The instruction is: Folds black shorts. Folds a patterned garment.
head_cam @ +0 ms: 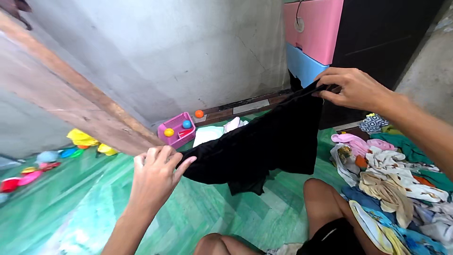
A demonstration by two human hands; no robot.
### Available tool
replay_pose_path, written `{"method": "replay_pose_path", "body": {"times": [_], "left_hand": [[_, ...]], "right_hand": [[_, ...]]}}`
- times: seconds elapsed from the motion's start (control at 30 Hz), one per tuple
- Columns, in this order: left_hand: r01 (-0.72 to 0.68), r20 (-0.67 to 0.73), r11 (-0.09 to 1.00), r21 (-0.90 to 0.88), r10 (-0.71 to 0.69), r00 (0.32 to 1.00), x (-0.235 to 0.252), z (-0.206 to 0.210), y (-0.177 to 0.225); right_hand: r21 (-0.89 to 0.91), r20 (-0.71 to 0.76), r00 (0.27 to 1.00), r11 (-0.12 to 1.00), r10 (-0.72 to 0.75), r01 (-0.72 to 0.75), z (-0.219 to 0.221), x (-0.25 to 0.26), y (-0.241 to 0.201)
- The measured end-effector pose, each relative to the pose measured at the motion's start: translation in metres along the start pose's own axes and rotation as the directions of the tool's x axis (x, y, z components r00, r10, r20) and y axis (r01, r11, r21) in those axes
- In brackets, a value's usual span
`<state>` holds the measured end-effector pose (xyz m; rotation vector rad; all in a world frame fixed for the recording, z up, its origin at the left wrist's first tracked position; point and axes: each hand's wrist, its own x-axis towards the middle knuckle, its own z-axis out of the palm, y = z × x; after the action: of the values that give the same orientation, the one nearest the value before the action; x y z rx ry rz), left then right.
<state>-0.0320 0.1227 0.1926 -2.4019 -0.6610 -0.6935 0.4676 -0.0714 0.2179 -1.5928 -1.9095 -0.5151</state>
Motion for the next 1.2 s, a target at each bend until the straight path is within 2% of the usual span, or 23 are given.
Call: {"method": "replay_pose_path", "body": {"times": [0.1,0.17,0.23,0.33,0.4,0.47,0.5,0.53,0.57,0.63,0.73,0.8,0.9,0.97,1.03,1.13,1.2], "left_hand": [[0.098,0.067,0.984,-0.149,-0.089,0.994,-0.011,0.011,-0.007],[0.227,0.14,0.883,-0.412,-0.184,0.973,-0.017,0.007,-0.009],[0.352,0.21,0.616,-0.705,-0.293,0.933,-0.022,-0.005,-0.004],[0.407,0.336,0.171,-0.897,-0.333,0.881,-0.024,-0.015,0.005],[0.438,0.407,0.007,-0.899,-0.354,0.842,-0.021,-0.011,0.008],[0.573,0.527,-0.045,-0.818,-0.459,0.715,-0.01,0.003,0.014],[0.648,0.578,-0.052,-0.759,-0.513,0.635,-0.003,0.013,0.018],[0.696,0.597,-0.039,-0.717,-0.551,0.584,0.003,0.021,0.022],[0.708,0.584,0.005,-0.706,-0.562,0.586,0.008,0.026,0.027],[0.635,0.477,0.155,-0.757,-0.533,0.699,0.013,0.029,0.043],[0.459,0.31,0.37,-0.808,-0.397,0.864,0.025,0.017,0.08],[0.398,0.265,0.478,-0.783,-0.323,0.909,0.034,0.004,0.109],[0.323,0.164,0.589,-0.741,-0.308,0.937,0.043,-0.002,0.139],[0.263,0.13,0.569,-0.779,-0.265,0.956,0.042,-0.001,0.135],[0.232,0.128,0.479,-0.847,-0.24,0.962,0.037,0.001,0.122],[0.239,0.159,0.314,-0.919,-0.259,0.953,0.028,-0.002,0.105],[0.214,0.147,0.283,-0.935,-0.239,0.96,0.025,-0.005,0.1]], "right_hand": [[0.143,-0.036,0.998,0.989,-0.044,0.049,0.001,0.006,-0.005],[0.29,0.03,0.999,0.956,0.041,-0.048,-0.004,0.005,-0.006],[0.498,0.211,0.969,0.839,0.13,-0.221,-0.014,0.001,-0.01],[0.762,0.393,0.915,0.526,0.087,-0.377,-0.016,-0.011,-0.014],[0.824,0.454,0.883,0.32,0.12,-0.468,-0.005,-0.016,-0.019],[0.777,0.516,0.815,0.258,0.262,-0.575,0.016,-0.014,-0.027],[0.719,0.54,0.762,0.276,0.357,-0.638,0.027,-0.01,-0.033],[0.656,0.55,0.705,0.291,0.447,-0.696,0.039,-0.006,-0.041],[0.613,0.545,0.665,0.298,0.51,-0.732,0.051,-0.003,-0.049],[0.609,0.541,0.657,0.294,0.526,-0.736,0.064,0.003,-0.072],[0.683,0.534,0.746,0.317,0.399,-0.658,0.065,0.016,-0.122],[0.731,0.519,0.807,0.344,0.282,-0.59,0.064,0.023,-0.156],[0.8,0.448,0.887,0.391,0.116,-0.455,0.06,0.028,-0.19],[0.832,0.378,0.922,0.408,0.078,-0.376,0.056,0.023,-0.196],[0.86,0.217,0.966,0.441,0.137,-0.256,0.054,0.014,-0.193],[0.802,0.028,0.982,0.582,0.188,-0.134,0.052,0.002,-0.171],[0.725,0.022,0.993,0.682,0.117,-0.096,0.062,-0.004,-0.156]]}}
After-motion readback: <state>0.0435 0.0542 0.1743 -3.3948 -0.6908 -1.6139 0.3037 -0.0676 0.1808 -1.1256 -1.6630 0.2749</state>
